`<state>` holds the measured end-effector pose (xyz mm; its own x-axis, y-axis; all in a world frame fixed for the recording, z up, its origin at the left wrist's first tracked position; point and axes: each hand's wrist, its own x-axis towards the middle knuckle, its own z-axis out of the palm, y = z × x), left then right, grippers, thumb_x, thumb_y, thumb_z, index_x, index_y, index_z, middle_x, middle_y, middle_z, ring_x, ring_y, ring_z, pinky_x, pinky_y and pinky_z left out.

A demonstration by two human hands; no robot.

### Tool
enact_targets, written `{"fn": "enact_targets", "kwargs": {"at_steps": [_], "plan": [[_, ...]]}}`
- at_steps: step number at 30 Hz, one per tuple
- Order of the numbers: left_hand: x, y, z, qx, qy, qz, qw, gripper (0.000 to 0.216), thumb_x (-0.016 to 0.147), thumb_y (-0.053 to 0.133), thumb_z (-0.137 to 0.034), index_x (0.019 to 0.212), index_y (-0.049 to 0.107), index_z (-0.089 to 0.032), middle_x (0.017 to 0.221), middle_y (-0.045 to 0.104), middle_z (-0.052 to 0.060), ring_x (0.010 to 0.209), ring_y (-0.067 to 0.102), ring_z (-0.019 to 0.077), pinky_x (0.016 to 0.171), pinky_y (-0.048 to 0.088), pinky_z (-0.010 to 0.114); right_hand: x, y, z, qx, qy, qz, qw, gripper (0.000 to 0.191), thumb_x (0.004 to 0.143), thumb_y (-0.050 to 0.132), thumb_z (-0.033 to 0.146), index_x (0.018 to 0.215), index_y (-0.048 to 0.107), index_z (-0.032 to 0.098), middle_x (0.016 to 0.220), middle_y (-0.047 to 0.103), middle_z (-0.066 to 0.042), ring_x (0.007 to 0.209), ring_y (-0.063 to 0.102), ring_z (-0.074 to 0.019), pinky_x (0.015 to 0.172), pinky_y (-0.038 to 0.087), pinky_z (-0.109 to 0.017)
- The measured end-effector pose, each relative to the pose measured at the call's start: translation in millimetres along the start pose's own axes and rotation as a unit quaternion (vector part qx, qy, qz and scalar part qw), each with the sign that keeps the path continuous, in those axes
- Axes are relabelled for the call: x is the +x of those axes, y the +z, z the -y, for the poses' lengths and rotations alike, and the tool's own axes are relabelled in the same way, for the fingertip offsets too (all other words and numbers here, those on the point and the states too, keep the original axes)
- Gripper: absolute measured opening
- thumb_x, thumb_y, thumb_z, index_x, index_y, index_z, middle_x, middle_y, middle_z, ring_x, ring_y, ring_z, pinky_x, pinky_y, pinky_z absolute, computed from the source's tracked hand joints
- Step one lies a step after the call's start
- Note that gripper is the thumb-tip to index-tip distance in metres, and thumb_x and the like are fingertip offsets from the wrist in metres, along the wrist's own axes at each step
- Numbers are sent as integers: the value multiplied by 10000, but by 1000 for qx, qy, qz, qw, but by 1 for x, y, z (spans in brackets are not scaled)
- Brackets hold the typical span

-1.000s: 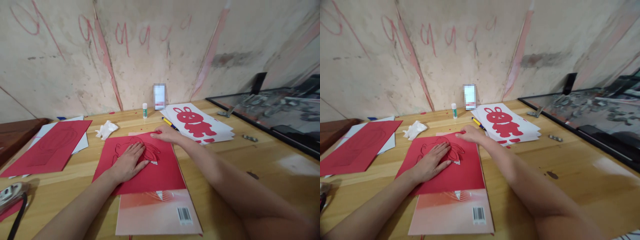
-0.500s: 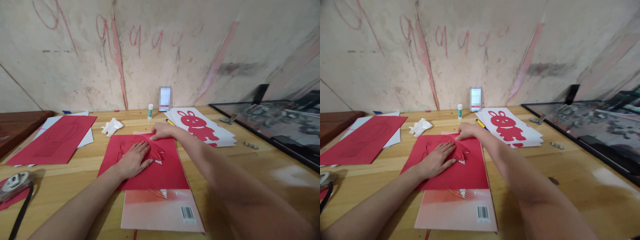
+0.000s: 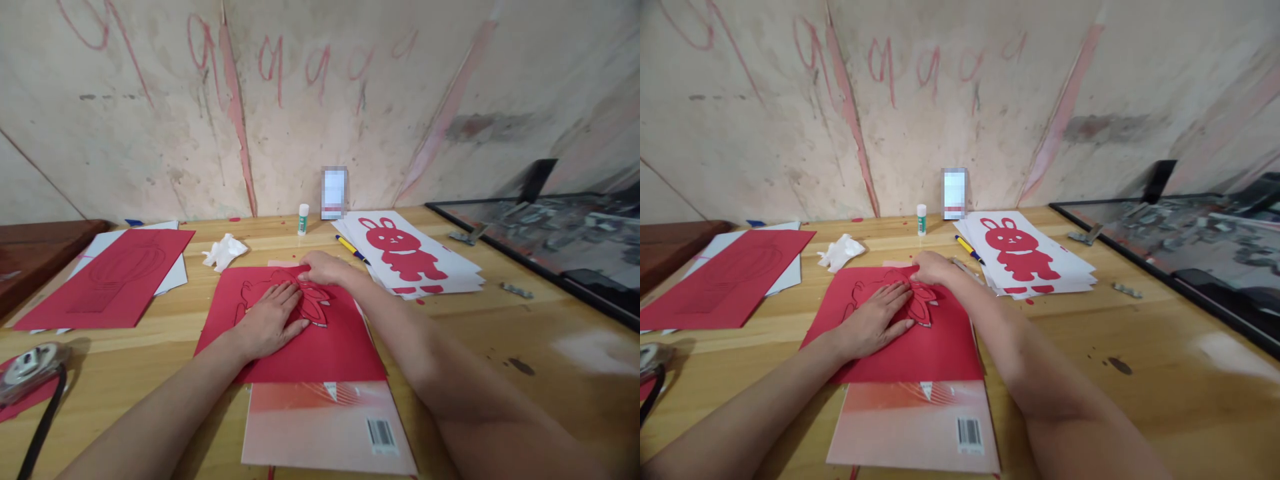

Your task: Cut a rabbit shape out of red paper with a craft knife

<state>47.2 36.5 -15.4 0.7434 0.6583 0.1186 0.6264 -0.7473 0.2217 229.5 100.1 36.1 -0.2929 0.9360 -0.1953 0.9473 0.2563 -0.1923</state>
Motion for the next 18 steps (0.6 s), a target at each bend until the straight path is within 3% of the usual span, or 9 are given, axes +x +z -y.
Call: {"fn": "enact_targets", "kwargs": {"at_steps": [13,18], "plan": [[-1,-5,-3,-13,-10,-8,1000,655,939,318,-566,1407,375,-111,1487,344,150,1395,282,275,1142,270,454,2,4,-9,27,-11,-20,999,212,813,560,311,882,703,170,895,719,-69,767,610,-181,590,361,-240],[-1,-8,1,-8,-37,-50,998,684,926,321,-599,1408,370,-116,1493,327,157,1403,262,270,1149,243,458,8,12,-13,20,-25,-42,999,237,845,519,301,946,692,175,997,710,-94,848,618,-200,636,378,-250]]}}
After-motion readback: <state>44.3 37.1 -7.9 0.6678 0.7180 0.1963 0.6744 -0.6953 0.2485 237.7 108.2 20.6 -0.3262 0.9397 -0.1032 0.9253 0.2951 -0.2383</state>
